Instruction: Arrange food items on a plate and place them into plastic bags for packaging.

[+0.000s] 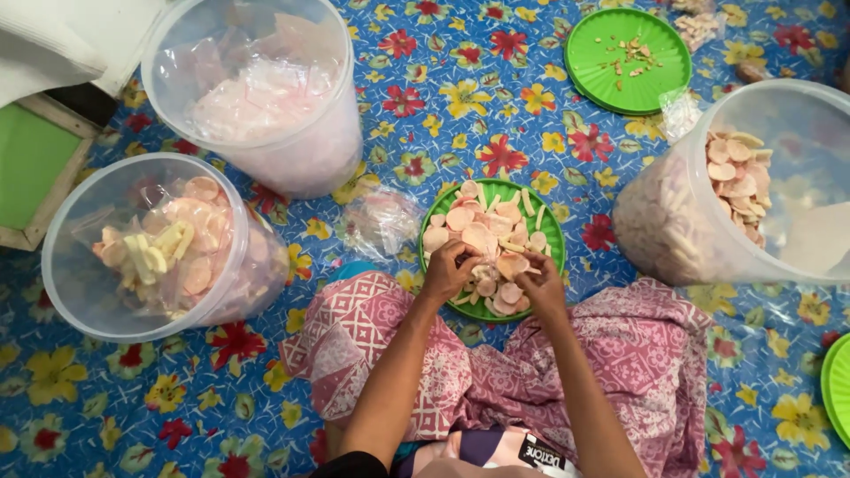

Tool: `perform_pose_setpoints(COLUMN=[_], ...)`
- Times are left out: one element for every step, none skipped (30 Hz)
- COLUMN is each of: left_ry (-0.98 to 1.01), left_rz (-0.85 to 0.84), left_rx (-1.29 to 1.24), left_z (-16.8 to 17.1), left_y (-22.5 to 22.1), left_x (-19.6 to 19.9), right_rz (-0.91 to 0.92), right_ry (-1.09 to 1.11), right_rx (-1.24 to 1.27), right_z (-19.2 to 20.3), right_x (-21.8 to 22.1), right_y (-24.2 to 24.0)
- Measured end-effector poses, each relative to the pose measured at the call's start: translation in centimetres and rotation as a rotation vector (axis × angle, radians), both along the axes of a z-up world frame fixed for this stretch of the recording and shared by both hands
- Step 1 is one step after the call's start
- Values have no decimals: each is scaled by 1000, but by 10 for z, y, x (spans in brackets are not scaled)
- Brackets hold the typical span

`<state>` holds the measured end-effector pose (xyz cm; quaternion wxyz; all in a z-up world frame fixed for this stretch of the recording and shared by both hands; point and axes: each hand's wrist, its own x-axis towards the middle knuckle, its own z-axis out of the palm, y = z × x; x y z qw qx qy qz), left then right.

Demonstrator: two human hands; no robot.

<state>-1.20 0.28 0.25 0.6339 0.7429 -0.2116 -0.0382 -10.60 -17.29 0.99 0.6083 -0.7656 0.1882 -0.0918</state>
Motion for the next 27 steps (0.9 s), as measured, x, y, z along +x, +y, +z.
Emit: perform_pose_setpoints(left_ry=[0,-4,-8,-11,-13,-20,-33,-44,-49,-59,-68,-68,-68,-70,-71,-112,-152,-151,-178,-201,-197,-190,-183,-178,-180,-184,-182], left_rz=[-6,-13,-18,-26,-34,-32,-40,-48,-46,-54,-61,-61,-62,-63,-63,-56,-49,-47,-31,-16,-16,-31,-46,-46,-55,-65,-65], left_rx=[10,17,14,6,-1,-4,-1,5,5,-1,-8,-7,-13,-19,-19,0,20,20,42,65,67,57,47,50,45,39,42], left_z=[-3,-6,-5,-3,-1,0,2,3,3,4,4,6,8,10,16,21,25,22,19,15,14,14,13,10,7,3,2], left_y=[-1,-3,-4,-5,-6,-6,-6,-6,-6,-5,-5,-5,-5,-5,-5,-4,-3,-4,-5,-5,-5,-5,-5,-7,-8,-10,-10], left_x=[-1,1,-1,-2,-3,-4,-5,-7,-8,-9,-9,-10,-11,-11,-9,-11,-12,-11,-9,-9,-10,-10,-10,-10,-9,-8,-7], right_rz=[-59,-116,-121,-131,-141,-138,-140,-143,-141,-146,-150,-150,-153,-155,-154,-155,-155,-153,-155,-159,-159,-122,-84,-84,-65,-45,-45], right_ry=[-5,-14,-18,-22,-25,-31,-34,-35,-39,-31,-22,-22,-10,-1,-2,-3,-4,-3,-16,-25,-21,-34,-47,-43,-43,-45,-43], right_rx=[179,355,352,382,412,409,379,351,351,340,329,329,314,298,298,294,290,290,267,244,246,227,209,212,194,176,178], right_z=[0,0,12,25,38,22,6,-10,-7,-3,0,1,2,3,4,5,5,3,1,-1,-1,0,1,5,9,13,14], right_x=[-1,0,-2,-3,-4,-1,1,3,4,5,5,5,5,5,8,8,7,8,9,7,6,7,8,9,9,11,12], right_y=[-2,-4,1,7,12,7,2,-2,-1,0,2,3,5,6,6,7,7,6,5,5,5,5,4,6,7,8,8])
